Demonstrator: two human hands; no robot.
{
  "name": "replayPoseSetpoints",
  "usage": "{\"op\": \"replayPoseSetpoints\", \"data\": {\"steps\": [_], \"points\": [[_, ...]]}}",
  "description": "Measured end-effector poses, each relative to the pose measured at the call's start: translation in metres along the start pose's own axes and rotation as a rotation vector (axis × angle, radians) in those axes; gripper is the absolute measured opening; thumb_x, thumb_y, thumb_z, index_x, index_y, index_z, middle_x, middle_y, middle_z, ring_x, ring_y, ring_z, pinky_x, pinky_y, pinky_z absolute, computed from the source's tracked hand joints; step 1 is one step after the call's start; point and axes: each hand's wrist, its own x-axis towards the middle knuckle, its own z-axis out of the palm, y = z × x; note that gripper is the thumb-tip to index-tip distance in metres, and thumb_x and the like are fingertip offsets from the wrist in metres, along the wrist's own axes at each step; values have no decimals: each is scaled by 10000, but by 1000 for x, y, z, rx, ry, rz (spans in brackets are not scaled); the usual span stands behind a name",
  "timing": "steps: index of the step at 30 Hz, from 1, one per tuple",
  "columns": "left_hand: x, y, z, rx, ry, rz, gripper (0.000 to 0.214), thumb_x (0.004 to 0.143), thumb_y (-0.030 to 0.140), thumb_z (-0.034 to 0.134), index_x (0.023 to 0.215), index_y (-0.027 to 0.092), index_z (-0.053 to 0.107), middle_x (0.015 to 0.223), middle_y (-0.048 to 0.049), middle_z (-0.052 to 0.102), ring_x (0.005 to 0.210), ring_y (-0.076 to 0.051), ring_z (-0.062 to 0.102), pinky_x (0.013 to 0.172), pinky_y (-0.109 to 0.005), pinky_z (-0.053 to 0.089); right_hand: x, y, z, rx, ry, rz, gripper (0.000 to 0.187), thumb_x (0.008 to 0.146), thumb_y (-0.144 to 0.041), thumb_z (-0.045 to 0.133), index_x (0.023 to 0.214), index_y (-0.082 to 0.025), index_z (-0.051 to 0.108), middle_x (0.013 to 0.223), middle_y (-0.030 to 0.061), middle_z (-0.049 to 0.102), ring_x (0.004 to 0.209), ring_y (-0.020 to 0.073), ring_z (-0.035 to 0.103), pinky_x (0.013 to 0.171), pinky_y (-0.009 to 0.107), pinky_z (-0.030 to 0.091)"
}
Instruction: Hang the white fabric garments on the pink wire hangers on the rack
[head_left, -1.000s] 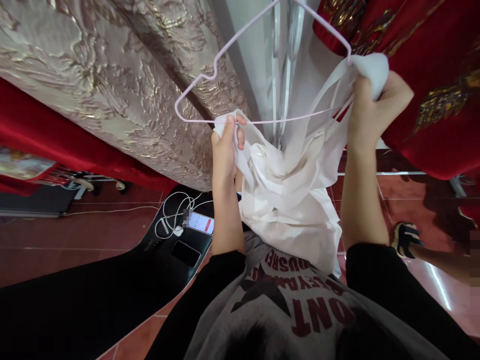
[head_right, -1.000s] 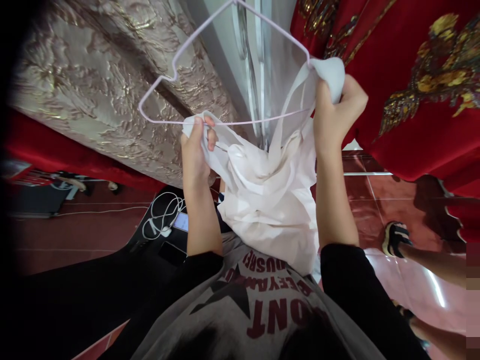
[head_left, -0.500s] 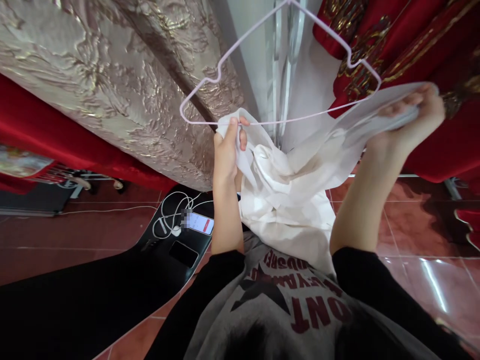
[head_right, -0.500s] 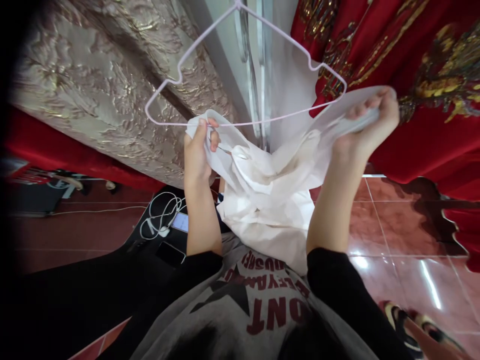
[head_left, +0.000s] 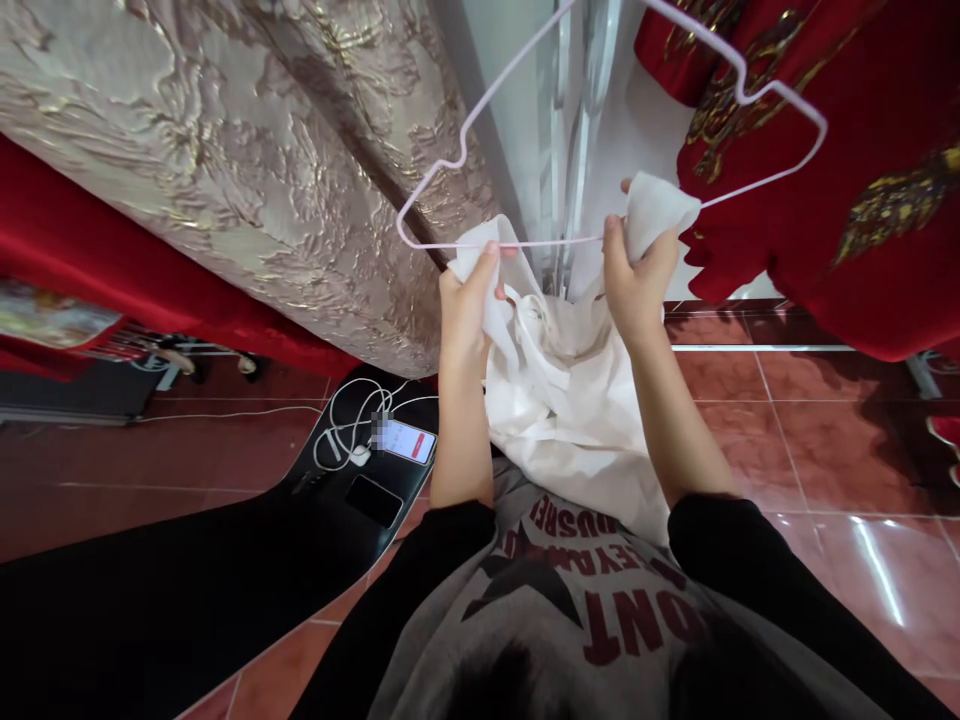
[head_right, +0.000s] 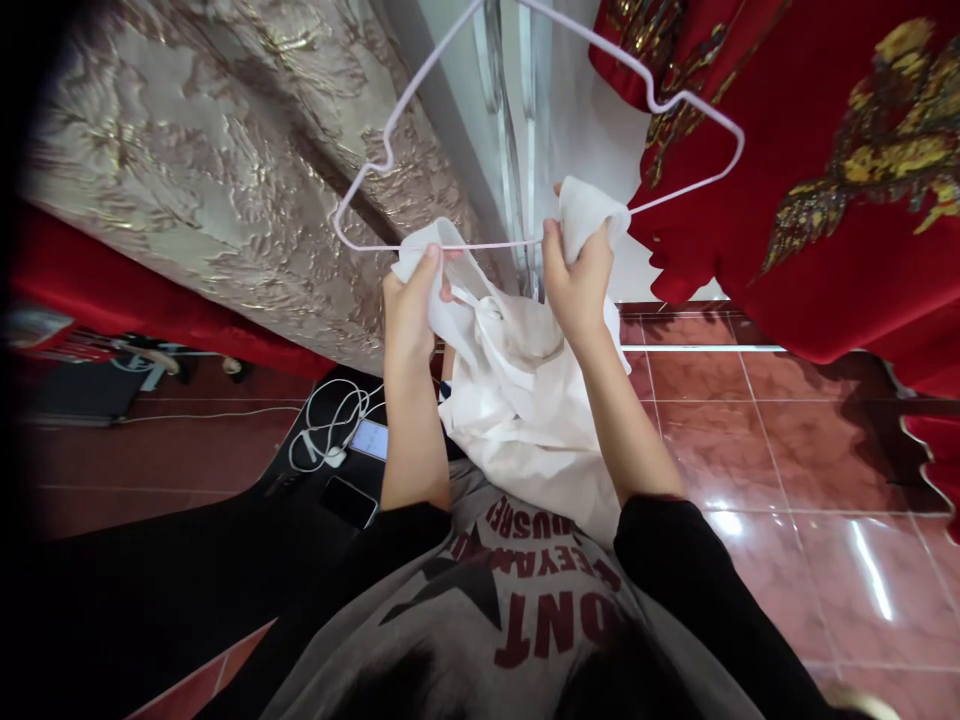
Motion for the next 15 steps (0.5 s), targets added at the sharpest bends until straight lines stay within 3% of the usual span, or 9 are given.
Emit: {"op": "replayPoseSetpoints", "data": {"steps": [4, 7, 11, 15], "points": [[14, -10, -30, 72, 241, 21, 316, 764, 449, 840, 726, 179, 681, 630, -17, 599, 604, -167, 575, 577, -282, 459, -1, -3, -6, -32, 0, 0, 560, 965, -681, 448, 1230, -219, 619, 1123, 102, 631, 1085, 205, 649, 1088, 466, 498], [33, -5, -54, 22, 307, 54, 211, 812, 306, 755, 681, 190, 636, 660, -15, 619, 652, -158, 575, 631, -302, 468, -2, -5, -6, -36, -23, 12, 573, 970, -671, 443, 1306, -228, 584, 1102, 109, 633, 1108, 215, 647, 1103, 469, 496], [56, 21, -77, -74, 259, 20, 289, 862, 159, 631, 626, 200, 470, 561, 19, 435, 540, -112, 415, 568, -274, 393, -3, -2, -7, -33, -32, 7, 603, 967, -670, 451, 1373, -234, 544, 1186, 125, 622, 1165, 227, 630, 1116, 476, 490], [70, 51, -90, -153, 251, -20, 332, 889, 153, 560, 629, 206, 360, 470, 54, 242, 428, -96, 145, 460, -267, 241, -2, 3, -9, -57, -3, 4, 628, 951, -709, 449, 1342, -233, 572, 1208, 120, 608, 1165, 223, 629, 1117, 476, 497]]}}
